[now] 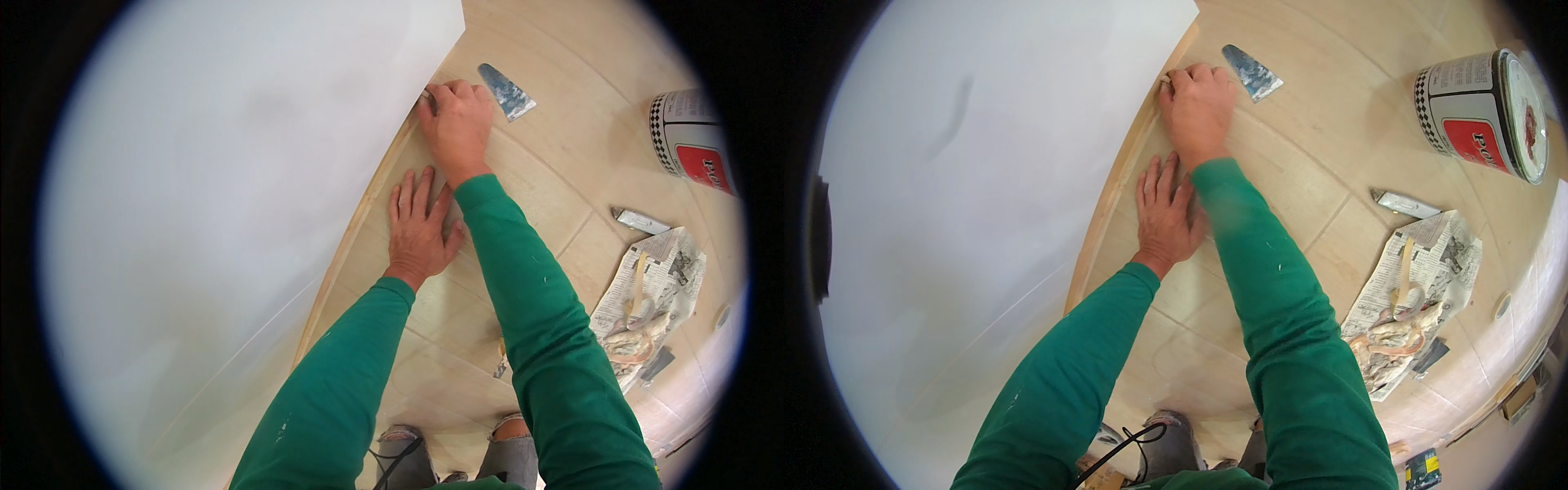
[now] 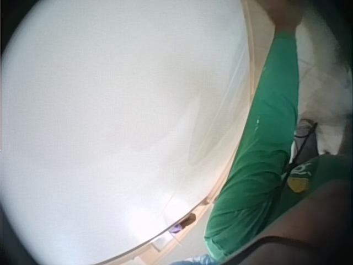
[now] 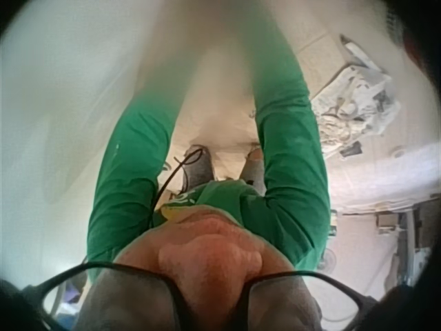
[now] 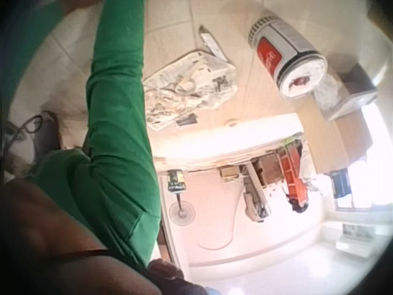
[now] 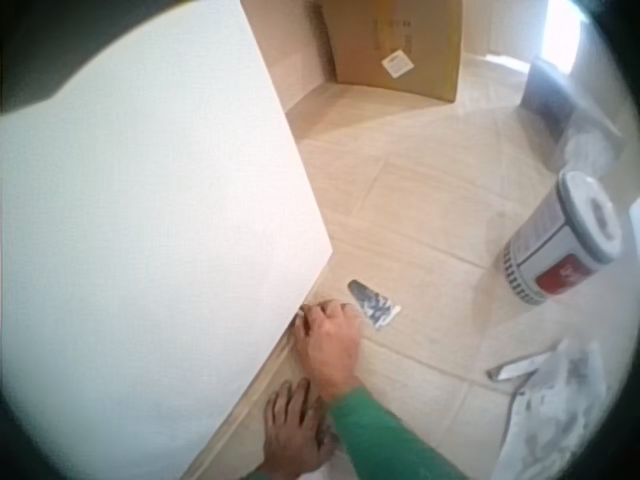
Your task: The person kneels on the floor and uses a putty knife to apply and smooth a bead of white caulk along the seam where a wooden trim meets a white wall. They repeatedly scoop material from a newspaper on the floor and work the tool along the joint to create a smooth finish.
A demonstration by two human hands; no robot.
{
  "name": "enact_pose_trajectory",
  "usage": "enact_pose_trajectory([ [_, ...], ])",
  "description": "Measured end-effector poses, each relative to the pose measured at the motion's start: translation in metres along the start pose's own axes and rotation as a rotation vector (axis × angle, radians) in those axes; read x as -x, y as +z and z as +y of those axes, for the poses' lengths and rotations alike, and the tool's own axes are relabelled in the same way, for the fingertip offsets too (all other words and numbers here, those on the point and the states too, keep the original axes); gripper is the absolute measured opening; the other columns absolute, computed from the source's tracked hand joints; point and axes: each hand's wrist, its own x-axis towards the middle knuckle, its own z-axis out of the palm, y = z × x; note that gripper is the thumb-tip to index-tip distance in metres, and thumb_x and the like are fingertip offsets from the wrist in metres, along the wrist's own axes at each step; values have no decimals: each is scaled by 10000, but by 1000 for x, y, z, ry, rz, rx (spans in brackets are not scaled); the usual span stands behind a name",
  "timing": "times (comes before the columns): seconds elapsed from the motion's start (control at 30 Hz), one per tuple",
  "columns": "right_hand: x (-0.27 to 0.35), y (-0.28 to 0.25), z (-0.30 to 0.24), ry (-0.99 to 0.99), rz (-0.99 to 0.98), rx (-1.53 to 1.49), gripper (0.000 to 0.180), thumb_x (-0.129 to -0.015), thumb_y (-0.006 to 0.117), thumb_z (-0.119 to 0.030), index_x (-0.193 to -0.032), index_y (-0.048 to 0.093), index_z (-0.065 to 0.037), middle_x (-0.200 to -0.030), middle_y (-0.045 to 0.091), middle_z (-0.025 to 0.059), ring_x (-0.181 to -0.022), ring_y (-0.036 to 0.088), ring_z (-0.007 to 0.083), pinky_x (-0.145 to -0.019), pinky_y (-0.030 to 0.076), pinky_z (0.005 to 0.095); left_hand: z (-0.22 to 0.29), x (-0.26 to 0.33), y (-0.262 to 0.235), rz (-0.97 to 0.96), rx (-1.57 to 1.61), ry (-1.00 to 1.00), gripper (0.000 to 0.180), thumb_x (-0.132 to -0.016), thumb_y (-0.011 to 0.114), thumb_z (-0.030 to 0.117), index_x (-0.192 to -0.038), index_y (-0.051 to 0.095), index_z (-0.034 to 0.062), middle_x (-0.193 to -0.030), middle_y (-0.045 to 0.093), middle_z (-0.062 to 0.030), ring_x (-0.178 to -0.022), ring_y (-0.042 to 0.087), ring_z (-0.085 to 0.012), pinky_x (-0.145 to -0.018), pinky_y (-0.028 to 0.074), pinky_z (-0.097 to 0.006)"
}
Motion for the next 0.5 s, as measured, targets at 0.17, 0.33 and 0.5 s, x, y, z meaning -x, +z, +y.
enact_pose_trajectory([
  [0.17,-4,3,2,-3,-21,-25,124,-866,761,-197,-958,789,-119,-998,711,55,-993,603,297,-852,435,454,0,0,1,16,-1,13,592,-876,658,298,-1401,576,39,-1633,361,-251,-1495,292,-532,-1198,220,-678],
  [0.33,15,-2,-9,-18,-2,-214,105,-857,767,-147,-952,767,-101,-994,703,85,-977,615,331,-849,464,475,-6,5,5,-24,-72,1,657,-909,648,379,-1478,552,65,-1637,355,-242,-1513,277,-508,-1226,207,-653],
  [0.5,38,-7,-33,111,-19,-474,122,-849,762,-69,-969,742,-52,-1005,691,133,-949,656,370,-829,536,475,-9,7,9,-57,-77,0,723,-896,658,429,-1492,520,45,-1591,382,-263,-1486,284,-530,-1203,199,-681],
])
